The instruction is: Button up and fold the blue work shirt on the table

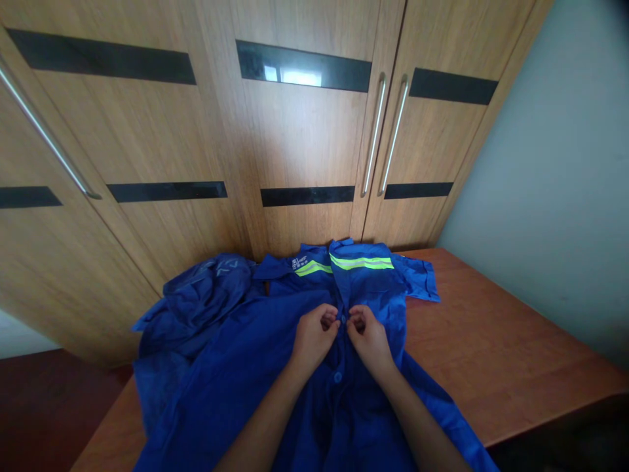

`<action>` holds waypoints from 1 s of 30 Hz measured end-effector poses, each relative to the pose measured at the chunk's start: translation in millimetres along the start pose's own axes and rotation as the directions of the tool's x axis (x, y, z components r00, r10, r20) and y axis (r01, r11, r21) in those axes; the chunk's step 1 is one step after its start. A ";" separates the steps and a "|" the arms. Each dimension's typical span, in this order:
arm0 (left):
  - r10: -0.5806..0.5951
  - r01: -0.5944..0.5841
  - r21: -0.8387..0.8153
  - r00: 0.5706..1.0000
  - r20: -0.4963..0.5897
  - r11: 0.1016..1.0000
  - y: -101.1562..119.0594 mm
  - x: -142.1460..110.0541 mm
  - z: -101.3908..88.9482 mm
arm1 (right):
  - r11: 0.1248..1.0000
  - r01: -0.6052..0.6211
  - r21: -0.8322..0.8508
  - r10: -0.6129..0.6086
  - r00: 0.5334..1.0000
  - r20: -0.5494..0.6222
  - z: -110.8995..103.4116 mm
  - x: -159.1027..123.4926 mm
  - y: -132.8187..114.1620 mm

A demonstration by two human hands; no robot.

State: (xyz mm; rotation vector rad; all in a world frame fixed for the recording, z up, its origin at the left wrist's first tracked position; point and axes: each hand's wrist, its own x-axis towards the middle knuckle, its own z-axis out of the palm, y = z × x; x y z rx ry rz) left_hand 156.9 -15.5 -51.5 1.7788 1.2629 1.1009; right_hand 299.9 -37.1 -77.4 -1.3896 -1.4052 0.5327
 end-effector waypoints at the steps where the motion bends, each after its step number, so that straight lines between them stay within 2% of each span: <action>1: 0.001 -0.001 0.005 1.000 -0.007 1.000 0.0 0.0 -0.3 | 1.000 -0.011 0.013 0.011 1.000 0.001 -1.6 1.0 1.1; 4: -0.002 0.003 0.019 1.000 -0.019 1.000 0.1 -0.2 -1.2 | 0.999 -0.006 -0.033 0.004 0.999 -0.046 -12.0 3.6 3.6; 7: 0.023 -0.023 0.063 1.000 0.009 0.998 1.0 -1.4 -1.6 | 0.957 0.020 -0.288 -0.023 1.000 -0.006 -25.8 4.1 2.1; 10: 0.108 -0.120 0.183 0.991 0.076 0.976 3.3 -3.5 -0.4 | 0.844 0.106 -0.526 -0.098 0.994 0.043 -32.4 5.9 -7.2; 13: 0.177 -0.208 0.291 0.976 0.127 0.934 7.1 -5.7 2.4 | 0.804 0.221 -0.551 -0.223 0.973 0.065 -26.3 15.9 -23.6; 15: 0.199 -0.242 0.343 0.968 0.155 0.908 9.7 -7.0 4.5 | 0.797 0.288 -0.531 -0.248 0.958 0.146 -17.8 28.3 -34.2; 18: 0.225 -0.289 0.391 0.953 0.203 0.874 12.9 -8.3 5.6 | 0.749 0.236 -0.619 -0.103 0.964 0.244 -7.2 49.6 -40.7; 21: 0.260 -0.338 0.400 0.936 0.237 0.852 15.4 -6.4 1.4 | 0.694 0.135 -0.707 0.043 0.973 0.228 -5.4 63.9 -32.8; 26: 0.282 -0.353 0.523 0.935 0.213 0.775 20.5 13.6 -10.5 | 0.715 0.049 -0.697 0.119 0.975 0.190 -12.8 67.9 -7.7; 30: 0.235 -0.347 0.658 0.938 0.256 0.668 21.5 36.2 -6.0 | 0.776 -0.028 -0.630 0.148 0.979 0.139 -15.4 69.3 8.6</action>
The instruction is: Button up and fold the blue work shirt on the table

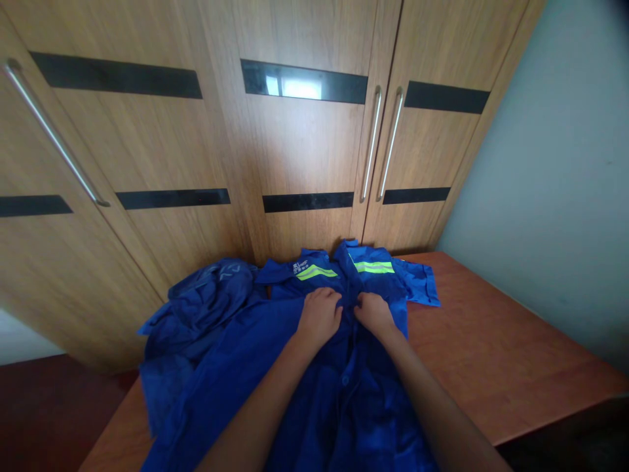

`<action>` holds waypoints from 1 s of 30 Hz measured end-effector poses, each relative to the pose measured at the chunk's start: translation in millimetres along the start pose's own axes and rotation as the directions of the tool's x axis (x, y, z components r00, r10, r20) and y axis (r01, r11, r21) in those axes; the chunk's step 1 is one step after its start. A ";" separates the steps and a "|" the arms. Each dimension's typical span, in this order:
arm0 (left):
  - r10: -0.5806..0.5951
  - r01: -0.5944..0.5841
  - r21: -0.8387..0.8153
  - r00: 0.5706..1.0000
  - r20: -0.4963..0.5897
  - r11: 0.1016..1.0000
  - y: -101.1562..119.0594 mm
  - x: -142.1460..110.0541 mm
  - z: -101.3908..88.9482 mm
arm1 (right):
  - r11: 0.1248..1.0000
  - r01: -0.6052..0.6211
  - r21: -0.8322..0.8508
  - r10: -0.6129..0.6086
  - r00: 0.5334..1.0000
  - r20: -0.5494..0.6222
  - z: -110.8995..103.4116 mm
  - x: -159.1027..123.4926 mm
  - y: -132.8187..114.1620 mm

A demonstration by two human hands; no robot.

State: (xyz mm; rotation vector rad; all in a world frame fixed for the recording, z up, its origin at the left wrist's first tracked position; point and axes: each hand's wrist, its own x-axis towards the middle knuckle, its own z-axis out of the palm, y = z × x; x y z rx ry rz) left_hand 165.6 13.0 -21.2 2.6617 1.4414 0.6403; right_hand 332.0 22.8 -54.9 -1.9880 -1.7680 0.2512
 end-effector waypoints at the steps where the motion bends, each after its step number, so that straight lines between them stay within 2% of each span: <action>1: 0.000 0.000 0.019 1.000 0.020 1.000 0.0 4.5 2.8 | 0.999 -0.008 0.039 0.009 1.000 -0.007 2.0 1.4 2.9; 4: 0.000 -0.004 0.040 0.997 0.082 0.999 -0.9 11.7 11.9 | 0.982 -0.005 0.188 0.010 1.000 -0.026 7.9 5.5 11.0; 7: -0.021 0.013 0.060 0.991 0.133 0.998 -8.3 9.1 14.6 | 0.927 0.033 0.374 -0.019 0.999 -0.039 14.3 8.2 16.0; 11: -0.122 0.110 0.085 0.981 0.150 0.990 -25.5 -4.1 6.2 | 0.787 0.079 0.612 -0.069 0.997 -0.039 25.5 8.3 13.4; 14: -0.187 0.177 0.078 0.972 0.142 0.981 -33.1 -11.2 -2.6 | 0.678 0.087 0.730 -0.079 0.996 -0.046 34.5 6.4 6.7; 18: -0.192 0.190 0.027 0.974 0.116 0.981 -27.3 -3.4 -7.5 | 0.587 0.085 0.805 -0.018 0.996 -0.092 41.6 4.6 -0.1; 21: -0.174 0.178 -0.023 0.979 0.109 0.984 -16.7 11.1 -1.7 | 0.551 0.089 0.830 0.014 0.993 -0.115 42.3 4.3 -1.8; 26: -0.205 0.220 -0.114 0.970 0.133 0.969 -9.6 23.6 16.7 | 0.532 0.083 0.843 0.058 0.989 -0.135 42.0 4.7 -2.4; 30: -0.253 0.267 -0.263 0.963 0.086 0.927 -20.9 21.7 23.6 | 0.531 0.082 0.843 0.082 0.986 -0.148 42.5 5.5 -3.6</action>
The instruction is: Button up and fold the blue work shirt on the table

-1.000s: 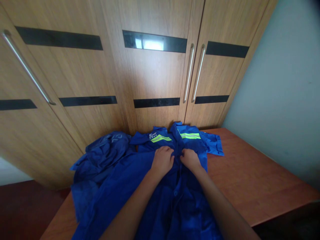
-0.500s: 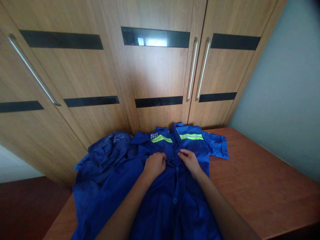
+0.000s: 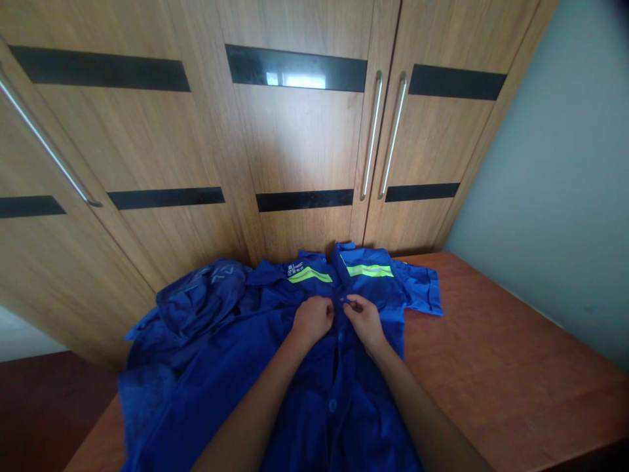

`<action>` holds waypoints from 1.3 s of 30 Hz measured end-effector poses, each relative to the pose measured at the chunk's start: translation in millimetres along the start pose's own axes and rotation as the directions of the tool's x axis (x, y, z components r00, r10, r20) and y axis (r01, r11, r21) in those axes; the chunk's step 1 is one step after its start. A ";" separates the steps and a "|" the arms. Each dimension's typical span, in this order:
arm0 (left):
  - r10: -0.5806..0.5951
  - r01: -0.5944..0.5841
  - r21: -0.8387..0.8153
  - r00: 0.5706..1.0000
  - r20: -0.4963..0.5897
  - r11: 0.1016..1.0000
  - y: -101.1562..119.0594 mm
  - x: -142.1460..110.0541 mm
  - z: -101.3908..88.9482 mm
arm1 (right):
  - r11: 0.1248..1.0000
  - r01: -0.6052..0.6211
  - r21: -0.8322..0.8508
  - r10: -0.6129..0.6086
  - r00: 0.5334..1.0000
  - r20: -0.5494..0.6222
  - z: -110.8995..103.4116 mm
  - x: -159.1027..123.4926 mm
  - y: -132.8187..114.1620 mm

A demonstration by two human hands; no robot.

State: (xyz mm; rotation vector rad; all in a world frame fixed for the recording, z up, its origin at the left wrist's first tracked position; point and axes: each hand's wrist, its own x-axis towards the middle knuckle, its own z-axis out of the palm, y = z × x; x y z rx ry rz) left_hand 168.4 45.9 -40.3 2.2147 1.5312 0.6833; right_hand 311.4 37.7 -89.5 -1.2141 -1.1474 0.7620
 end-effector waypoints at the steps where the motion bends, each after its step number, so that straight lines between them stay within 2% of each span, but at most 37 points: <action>1: -0.012 0.011 -0.054 1.000 -0.020 0.998 -4.2 1.1 -0.5 | 1.000 0.003 -0.002 -0.003 1.000 -0.002 0.3 0.0 -0.3; 6: -0.130 0.080 -0.360 0.985 -0.117 0.929 -20.1 9.1 1.0 | 0.999 0.032 -0.012 -0.032 0.999 0.024 0.6 -1.8 -3.1; 10: -0.207 0.093 -0.532 0.966 -0.158 0.842 -19.8 8.4 8.2 | 0.995 0.084 -0.048 -0.082 0.996 0.038 -0.3 -4.8 -7.0; 14: -0.218 0.060 -0.620 0.959 -0.182 0.782 -14.8 4.0 12.1 | 0.973 0.195 -0.124 -0.186 0.979 0.078 -1.1 -7.6 -11.8; 19: -0.186 0.017 -0.646 0.963 -0.193 0.763 -10.2 0.9 11.9 | 0.963 0.217 -0.161 -0.204 0.974 0.098 -1.1 -10.5 -15.6; 24: -0.106 -0.017 -0.561 0.977 -0.185 0.827 -6.8 -2.6 7.9 | 0.976 0.163 -0.144 -0.146 0.982 0.121 -0.5 -12.4 -18.4; 29: -0.051 -0.051 -0.419 0.972 -0.230 0.906 -2.2 -8.4 -1.2 | 0.998 0.056 -0.033 -0.052 0.993 0.108 0.1 -11.3 -20.4; 31: -0.002 -0.079 -0.312 0.968 -0.250 0.947 1.0 -11.2 -3.9 | 1.000 0.031 0.004 -0.031 0.993 0.112 0.1 -10.5 -20.5; 34: 0.087 -0.108 -0.065 0.960 -0.265 0.992 6.7 -15.5 -5.4 | 0.999 0.028 0.032 -0.033 0.990 0.134 -0.3 -10.4 -20.1; 39: 0.131 -0.094 0.169 0.966 -0.224 0.981 12.2 -20.1 -4.0 | 0.999 0.029 0.034 -0.035 0.979 0.201 0.1 -13.0 -17.4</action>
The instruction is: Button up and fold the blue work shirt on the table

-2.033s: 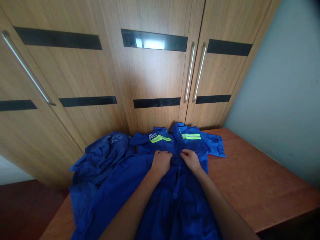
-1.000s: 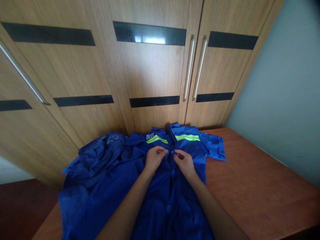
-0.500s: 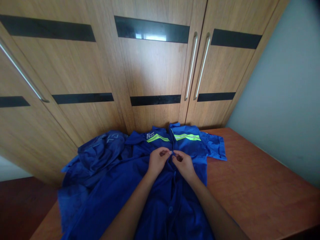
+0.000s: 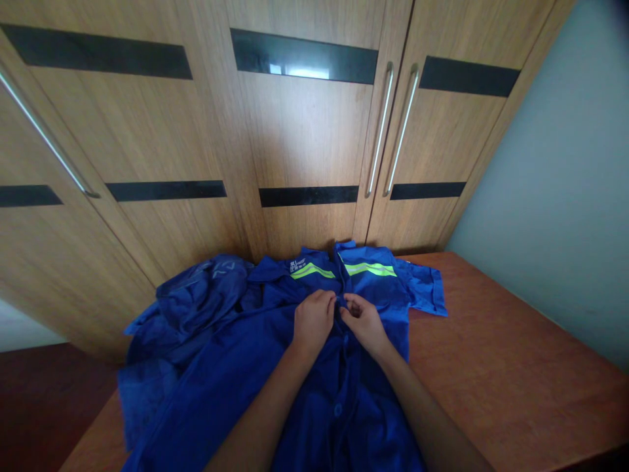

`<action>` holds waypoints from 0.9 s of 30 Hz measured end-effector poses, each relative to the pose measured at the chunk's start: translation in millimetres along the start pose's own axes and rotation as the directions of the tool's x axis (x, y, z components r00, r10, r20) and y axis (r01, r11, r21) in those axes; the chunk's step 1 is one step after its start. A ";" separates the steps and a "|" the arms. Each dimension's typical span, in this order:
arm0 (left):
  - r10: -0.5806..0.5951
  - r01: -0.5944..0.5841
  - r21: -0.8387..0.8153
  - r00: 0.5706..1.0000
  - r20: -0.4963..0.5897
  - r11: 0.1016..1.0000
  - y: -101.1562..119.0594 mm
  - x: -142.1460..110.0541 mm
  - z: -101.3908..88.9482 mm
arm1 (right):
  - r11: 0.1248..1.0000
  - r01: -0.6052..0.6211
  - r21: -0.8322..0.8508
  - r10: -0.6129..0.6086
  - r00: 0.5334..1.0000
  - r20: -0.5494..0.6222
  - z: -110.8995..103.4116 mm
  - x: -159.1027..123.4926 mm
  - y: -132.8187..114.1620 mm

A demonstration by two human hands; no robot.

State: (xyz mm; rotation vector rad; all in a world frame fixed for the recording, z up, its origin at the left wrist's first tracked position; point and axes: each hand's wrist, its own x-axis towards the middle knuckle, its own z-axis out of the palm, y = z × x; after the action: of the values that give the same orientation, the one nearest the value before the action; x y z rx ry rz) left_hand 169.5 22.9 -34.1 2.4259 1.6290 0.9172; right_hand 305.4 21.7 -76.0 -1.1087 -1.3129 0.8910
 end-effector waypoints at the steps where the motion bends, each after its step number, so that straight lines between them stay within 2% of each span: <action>1: 0.005 -0.005 0.018 1.000 0.008 1.000 0.2 -0.4 0.5 | 1.000 0.001 -0.004 -0.001 1.000 0.016 0.3 -0.5 0.4; 4: 0.000 0.000 0.002 0.999 0.036 1.000 -0.8 -0.3 2.9 | 1.000 0.013 -0.008 -0.012 0.999 0.050 0.4 -1.7 -0.8; 9: -0.110 0.102 -0.269 0.994 -0.015 0.958 -5.1 3.0 6.8 | 0.992 -0.036 0.121 0.018 0.989 0.148 -2.8 -1.5 -8.1; 11: -0.135 0.122 -0.328 0.991 -0.017 0.937 -6.7 4.3 8.1 | 0.990 -0.050 0.132 0.032 0.990 0.137 -4.7 -0.3 -8.6; 16: -0.129 0.130 -0.411 0.991 0.028 0.902 -5.9 4.3 10.4 | 0.990 0.065 -0.126 -0.060 0.997 0.043 -9.4 2.2 -2.1; 22: -0.130 0.146 -0.489 0.989 0.068 0.860 -1.3 3.6 15.2 | 0.847 0.171 -0.504 -0.179 0.983 0.033 -10.5 -0.9 1.1; 24: -0.180 0.189 -0.538 0.981 0.070 0.821 -1.9 4.3 18.3 | 0.814 0.175 -0.553 -0.176 0.983 0.051 -9.7 -2.2 -0.1; 27: -0.233 0.225 -0.576 0.970 0.060 0.786 -4.9 5.5 22.2 | 0.823 0.190 -0.535 -0.172 0.981 0.085 -9.0 -3.3 -3.3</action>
State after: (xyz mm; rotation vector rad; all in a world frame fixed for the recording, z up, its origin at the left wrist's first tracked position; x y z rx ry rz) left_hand 178.3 35.5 -51.7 1.7680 1.3406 1.1751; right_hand 313.7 16.7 -73.1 -1.3714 -1.7278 0.3944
